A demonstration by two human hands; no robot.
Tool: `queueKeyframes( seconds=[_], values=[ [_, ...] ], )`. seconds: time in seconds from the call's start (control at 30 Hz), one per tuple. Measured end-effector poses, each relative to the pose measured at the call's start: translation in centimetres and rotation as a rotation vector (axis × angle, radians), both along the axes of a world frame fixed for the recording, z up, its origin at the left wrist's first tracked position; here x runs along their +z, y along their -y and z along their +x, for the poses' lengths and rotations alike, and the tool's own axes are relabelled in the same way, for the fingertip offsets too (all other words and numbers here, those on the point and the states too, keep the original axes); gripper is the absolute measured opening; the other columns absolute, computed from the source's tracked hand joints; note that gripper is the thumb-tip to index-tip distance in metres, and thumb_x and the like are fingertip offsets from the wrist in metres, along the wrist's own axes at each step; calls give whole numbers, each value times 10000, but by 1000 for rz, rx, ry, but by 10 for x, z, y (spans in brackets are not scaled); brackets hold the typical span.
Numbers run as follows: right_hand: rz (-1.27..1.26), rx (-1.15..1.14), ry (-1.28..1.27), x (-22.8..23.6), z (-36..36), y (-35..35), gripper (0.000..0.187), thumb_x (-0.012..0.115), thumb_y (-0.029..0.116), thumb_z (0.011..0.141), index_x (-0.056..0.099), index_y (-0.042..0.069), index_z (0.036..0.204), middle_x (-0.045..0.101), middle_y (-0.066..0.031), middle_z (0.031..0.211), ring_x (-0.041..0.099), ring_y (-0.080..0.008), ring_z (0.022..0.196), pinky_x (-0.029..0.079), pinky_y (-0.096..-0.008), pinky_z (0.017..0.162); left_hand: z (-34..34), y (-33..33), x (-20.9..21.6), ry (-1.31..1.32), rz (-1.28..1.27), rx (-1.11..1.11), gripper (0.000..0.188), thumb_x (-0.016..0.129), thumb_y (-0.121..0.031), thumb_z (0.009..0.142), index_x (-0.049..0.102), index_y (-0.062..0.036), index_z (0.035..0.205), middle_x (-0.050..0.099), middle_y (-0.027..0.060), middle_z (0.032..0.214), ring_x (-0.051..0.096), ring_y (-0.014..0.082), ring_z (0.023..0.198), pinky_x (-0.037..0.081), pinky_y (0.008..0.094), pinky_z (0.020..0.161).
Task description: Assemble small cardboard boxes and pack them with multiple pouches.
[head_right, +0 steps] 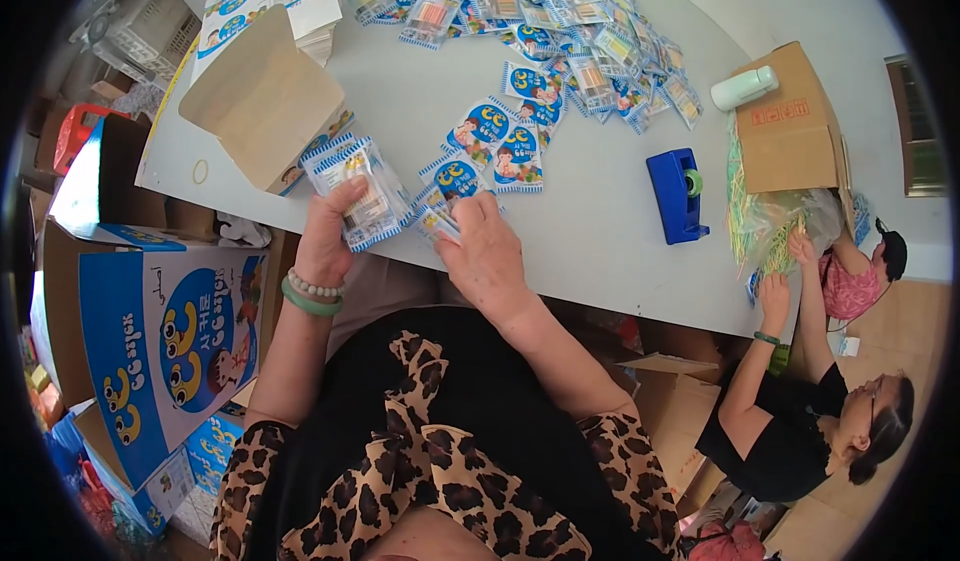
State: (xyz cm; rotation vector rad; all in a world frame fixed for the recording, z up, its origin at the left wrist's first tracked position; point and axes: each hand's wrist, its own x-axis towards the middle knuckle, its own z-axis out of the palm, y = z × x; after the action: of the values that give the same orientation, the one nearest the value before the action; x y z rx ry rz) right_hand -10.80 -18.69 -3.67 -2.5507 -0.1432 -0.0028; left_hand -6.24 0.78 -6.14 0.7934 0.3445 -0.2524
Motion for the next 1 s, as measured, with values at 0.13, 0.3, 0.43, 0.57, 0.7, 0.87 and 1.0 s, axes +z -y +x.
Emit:
queueKeyframes(
  seconds=[0.13,0.3,0.43,0.57,0.7,0.87,1.0],
  values=[
    [224,-75,-41,7,16,9,428,731,124,686,522,17,1044,560,-170,1010,574,-338,922,475,-387,801,0,-1,1,5,-10,-9,304,633,-48,829,578,11,1122,668,87,1010,681,196,840,577,335,754],
    [134,-245,-278,15,47,10,486,743,174,666,540,-4,1070,575,-187,1067,577,-345,976,464,-405,853,0,-1,1,7,-6,-13,310,634,-44,826,575,10,1125,667,89,1004,680,198,849,579,338,754],
    [-225,-135,30,2,42,7,494,753,246,669,553,-12,1040,574,-200,1095,574,-360,998,450,-437,874,1,1,2,8,19,-5,320,637,-38,822,572,7,1132,666,90,1003,678,198,858,577,337,753],
    [-189,-24,84,5,34,4,508,758,253,674,543,-6,1055,572,-196,1092,566,-360,1013,451,-436,869,0,0,0,-14,13,-9,322,639,-40,824,570,7,1135,665,92,1009,678,197,857,575,336,755],
    [9,-98,-18,3,20,6,526,776,187,666,527,10,1094,605,-176,1024,589,-362,933,468,-433,826,-1,0,1,-1,55,2,338,634,-56,834,557,5,1157,660,93,1035,675,202,881,572,340,777],
    [-22,31,458,-12,16,33,550,781,151,677,511,22,1138,622,-160,996,630,-307,872,493,-387,775,-3,13,6,14,94,45,349,659,-3,801,556,0,1135,664,91,1001,674,198,864,568,329,757],
    [585,-177,79,-19,11,43,511,773,69,700,516,39,1141,612,-90,1058,627,-178,919,507,-304,783,-11,22,14,220,247,107,436,691,39,767,509,-7,1160,650,94,1024,661,189,887,565,325,760]
  ],
)
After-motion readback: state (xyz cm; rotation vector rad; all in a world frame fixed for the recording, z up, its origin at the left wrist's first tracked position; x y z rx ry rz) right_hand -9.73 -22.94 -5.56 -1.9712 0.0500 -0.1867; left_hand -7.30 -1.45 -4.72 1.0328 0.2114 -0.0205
